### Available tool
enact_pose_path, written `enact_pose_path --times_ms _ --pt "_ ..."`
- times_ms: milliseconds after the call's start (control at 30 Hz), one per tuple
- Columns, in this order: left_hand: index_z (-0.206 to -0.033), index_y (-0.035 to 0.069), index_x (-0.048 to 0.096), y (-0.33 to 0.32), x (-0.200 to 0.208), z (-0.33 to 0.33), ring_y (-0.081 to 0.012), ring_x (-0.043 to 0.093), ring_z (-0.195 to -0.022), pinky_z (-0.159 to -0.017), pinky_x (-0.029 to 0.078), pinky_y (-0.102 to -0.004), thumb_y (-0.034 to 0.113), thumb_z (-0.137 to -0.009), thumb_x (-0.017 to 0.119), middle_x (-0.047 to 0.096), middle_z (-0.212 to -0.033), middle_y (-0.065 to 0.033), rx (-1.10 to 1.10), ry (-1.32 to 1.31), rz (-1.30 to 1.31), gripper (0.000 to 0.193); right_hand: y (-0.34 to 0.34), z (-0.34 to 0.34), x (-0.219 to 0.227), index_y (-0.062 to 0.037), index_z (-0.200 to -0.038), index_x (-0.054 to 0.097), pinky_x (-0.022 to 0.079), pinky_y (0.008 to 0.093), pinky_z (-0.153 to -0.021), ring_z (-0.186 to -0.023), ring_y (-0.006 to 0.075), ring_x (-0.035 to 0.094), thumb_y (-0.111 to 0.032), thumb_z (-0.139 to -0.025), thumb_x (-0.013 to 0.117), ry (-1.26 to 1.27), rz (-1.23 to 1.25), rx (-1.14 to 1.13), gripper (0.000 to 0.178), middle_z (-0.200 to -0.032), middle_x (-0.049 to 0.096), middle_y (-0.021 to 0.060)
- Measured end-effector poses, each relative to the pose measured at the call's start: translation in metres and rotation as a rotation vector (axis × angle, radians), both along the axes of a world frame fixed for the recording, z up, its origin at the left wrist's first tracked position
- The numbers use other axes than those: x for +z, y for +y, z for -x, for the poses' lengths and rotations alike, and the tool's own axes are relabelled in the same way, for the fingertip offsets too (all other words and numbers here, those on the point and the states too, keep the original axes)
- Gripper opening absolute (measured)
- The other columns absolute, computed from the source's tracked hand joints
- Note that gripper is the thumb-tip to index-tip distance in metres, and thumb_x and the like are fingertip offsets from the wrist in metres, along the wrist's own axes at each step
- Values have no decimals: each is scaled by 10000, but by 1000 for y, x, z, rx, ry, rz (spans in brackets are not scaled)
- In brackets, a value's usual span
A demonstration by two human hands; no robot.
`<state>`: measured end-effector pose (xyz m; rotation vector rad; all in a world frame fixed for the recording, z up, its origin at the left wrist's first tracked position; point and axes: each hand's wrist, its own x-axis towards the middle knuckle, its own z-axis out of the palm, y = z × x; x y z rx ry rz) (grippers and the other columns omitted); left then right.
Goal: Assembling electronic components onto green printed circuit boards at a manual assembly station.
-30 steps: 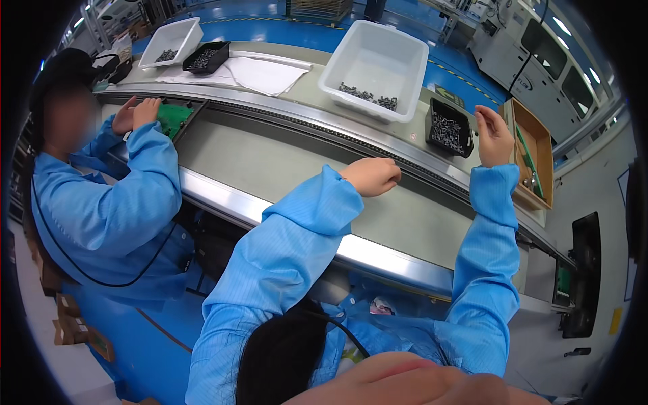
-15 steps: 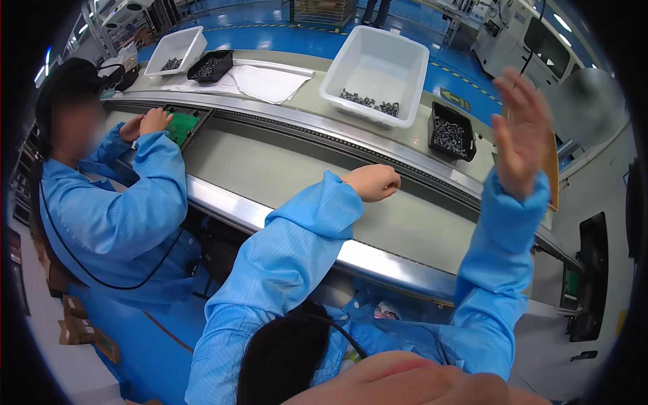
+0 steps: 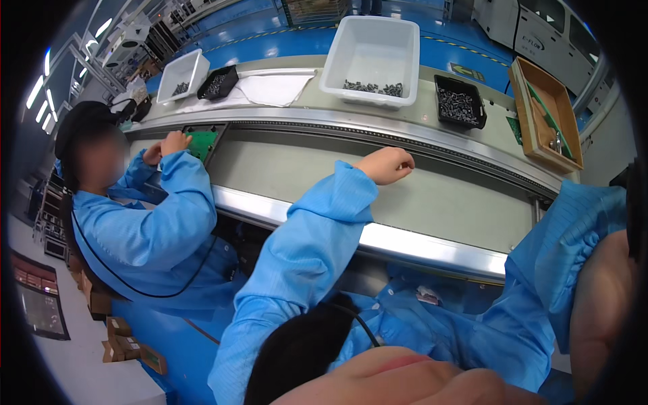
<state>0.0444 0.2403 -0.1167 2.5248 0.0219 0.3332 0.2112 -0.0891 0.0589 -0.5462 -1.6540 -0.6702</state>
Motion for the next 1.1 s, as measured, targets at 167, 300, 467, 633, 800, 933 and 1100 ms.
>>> enact_pose_path --times_ms 167,300,467,633,800,933,1100 --pt "-925 24 656 9 -16 0 -261 606 -757 -697 503 -333 108 -811 586 645 -911 -111 -12 -83 -59 157 32 53 54 -192 -1266 416 296 452 -1077 -1166 287 489 -186 -930 477 -117 -23 107 342 -1220 470 101" --pt "-948 18 648 -2 -23 -2 -259 592 -750 -691 498 -341 118 -808 588 631 -910 -116 -73 -44 -52 182 -9 46 76 -203 -1239 434 280 453 -1085 -1154 276 494 -190 -930 483 -241 -139 50 313 -1174 493 80" --pt "-988 37 643 -19 -7 25 -235 596 -743 -679 494 -315 136 -839 590 640 -903 -106 61 74 18 187 -47 17 38 -216 -1205 457 259 454 -1094 -1138 262 501 -195 -930 491 -218 -261 87 278 -1117 522 54" --pt "-981 9 633 -14 -4 -3 -248 588 -748 -687 491 -325 126 -854 560 633 -909 -113 -4 55 27 188 -24 9 5 -228 -1171 480 239 455 -1104 -1123 248 507 -200 -930 499 29 -95 334 243 -1060 550 28" --pt "-976 1 635 -4 -2 1 -234 582 -718 -669 489 -317 113 -850 552 635 -932 -97 38 70 28 189 12 45 18 -241 -1138 503 218 456 -1114 -1107 234 514 -205 -931 506 224 84 490 210 -1003 579 2" --pt "-966 8 638 -2 -4 3 -243 586 -735 -685 490 -324 109 -845 546 639 -933 -103 3 56 37 183 91 155 56 -252 -1111 521 202 457 -1121 -1095 223 519 -209 -931 513 280 228 499 185 -958 602 -19" --pt "-959 10 642 -5 -13 11 -261 600 -769 -708 492 -339 113 -839 547 647 -933 -111 -8 12 158 185 76 159 54 -248 -1096 531 194 453 -1124 -1084 216 524 -224 -931 513 354 323 503 168 -930 618 -26"
